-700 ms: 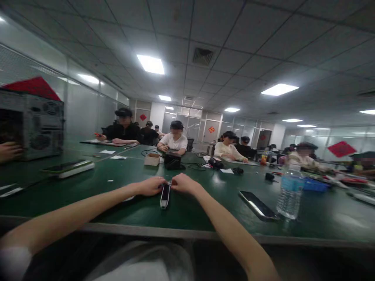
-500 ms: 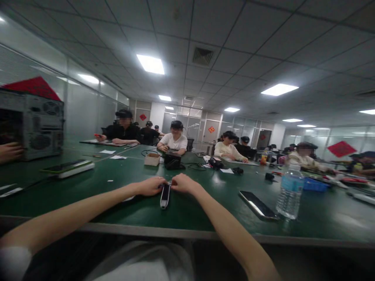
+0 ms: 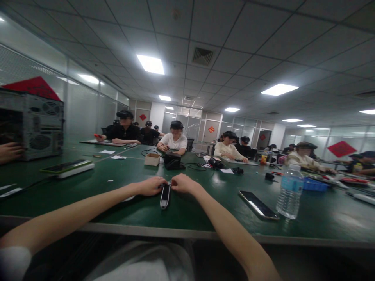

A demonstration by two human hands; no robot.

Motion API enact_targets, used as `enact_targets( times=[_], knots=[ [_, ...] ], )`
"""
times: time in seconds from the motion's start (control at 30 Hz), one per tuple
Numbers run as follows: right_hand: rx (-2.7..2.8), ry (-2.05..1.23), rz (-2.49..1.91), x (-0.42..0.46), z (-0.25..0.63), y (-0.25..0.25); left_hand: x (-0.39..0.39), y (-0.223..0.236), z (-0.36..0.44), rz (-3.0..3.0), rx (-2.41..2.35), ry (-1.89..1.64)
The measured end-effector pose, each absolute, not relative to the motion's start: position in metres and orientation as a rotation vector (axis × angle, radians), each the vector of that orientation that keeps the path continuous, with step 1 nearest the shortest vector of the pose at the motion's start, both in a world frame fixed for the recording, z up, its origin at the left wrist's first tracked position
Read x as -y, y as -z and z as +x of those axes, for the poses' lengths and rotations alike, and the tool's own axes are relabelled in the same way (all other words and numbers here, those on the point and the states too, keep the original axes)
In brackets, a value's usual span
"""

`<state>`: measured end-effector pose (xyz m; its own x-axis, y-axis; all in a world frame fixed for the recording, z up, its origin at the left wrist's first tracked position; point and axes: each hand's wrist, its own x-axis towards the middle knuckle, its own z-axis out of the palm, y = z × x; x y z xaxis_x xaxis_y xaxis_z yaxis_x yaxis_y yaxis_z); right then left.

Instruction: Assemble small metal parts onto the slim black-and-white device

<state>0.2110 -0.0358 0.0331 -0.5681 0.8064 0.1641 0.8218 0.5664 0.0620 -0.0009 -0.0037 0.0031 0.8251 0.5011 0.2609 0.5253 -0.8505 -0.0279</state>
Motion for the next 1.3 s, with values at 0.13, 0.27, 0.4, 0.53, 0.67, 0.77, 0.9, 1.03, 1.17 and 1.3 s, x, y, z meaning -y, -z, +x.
enact_targets(
  times=[0.13, 0.27, 0.4, 0.53, 0.67, 0.77, 0.9, 1.03, 1.17, 1.3],
  knots=[
    [2.673, 0.187, -1.388, 0.0357, 0.2111, -0.0326, 0.0046, -0.0039, -0.0008, -2.901, 0.822, 0.369],
    [2.667, 0.170, -1.394, 0.0358, 0.2106, -0.0321, 0.0048, -0.0042, -0.0007, -2.903, 0.822, 0.361],
    [2.671, 0.165, -1.397, 0.0348, 0.2107, -0.0311, 0.0027, -0.0027, -0.0008, -2.909, 0.818, 0.367],
    [2.682, 0.165, -1.381, 0.0342, 0.2109, -0.0309, 0.0014, -0.0018, -0.0011, -2.910, 0.836, 0.364],
    [2.686, 0.160, -1.395, 0.0359, 0.2102, -0.0325, 0.0016, -0.0019, -0.0014, -2.905, 0.839, 0.362],
    [2.681, 0.162, -1.399, 0.0372, 0.2097, -0.0331, 0.0016, -0.0019, -0.0016, -2.907, 0.829, 0.362],
    [2.684, 0.160, -1.374, 0.0365, 0.2100, -0.0322, 0.0027, -0.0027, -0.0017, -2.908, 0.827, 0.367],
    [2.689, 0.171, -1.370, 0.0342, 0.2108, -0.0308, 0.0045, -0.0047, -0.0015, -2.916, 0.837, 0.350],
    [2.692, 0.163, -1.380, 0.0343, 0.2108, -0.0312, 0.0042, -0.0047, -0.0014, -2.922, 0.836, 0.357],
    [2.691, 0.178, -1.382, 0.0381, 0.2090, -0.0332, 0.0027, -0.0029, -0.0017, -2.912, 0.829, 0.360]
  ],
)
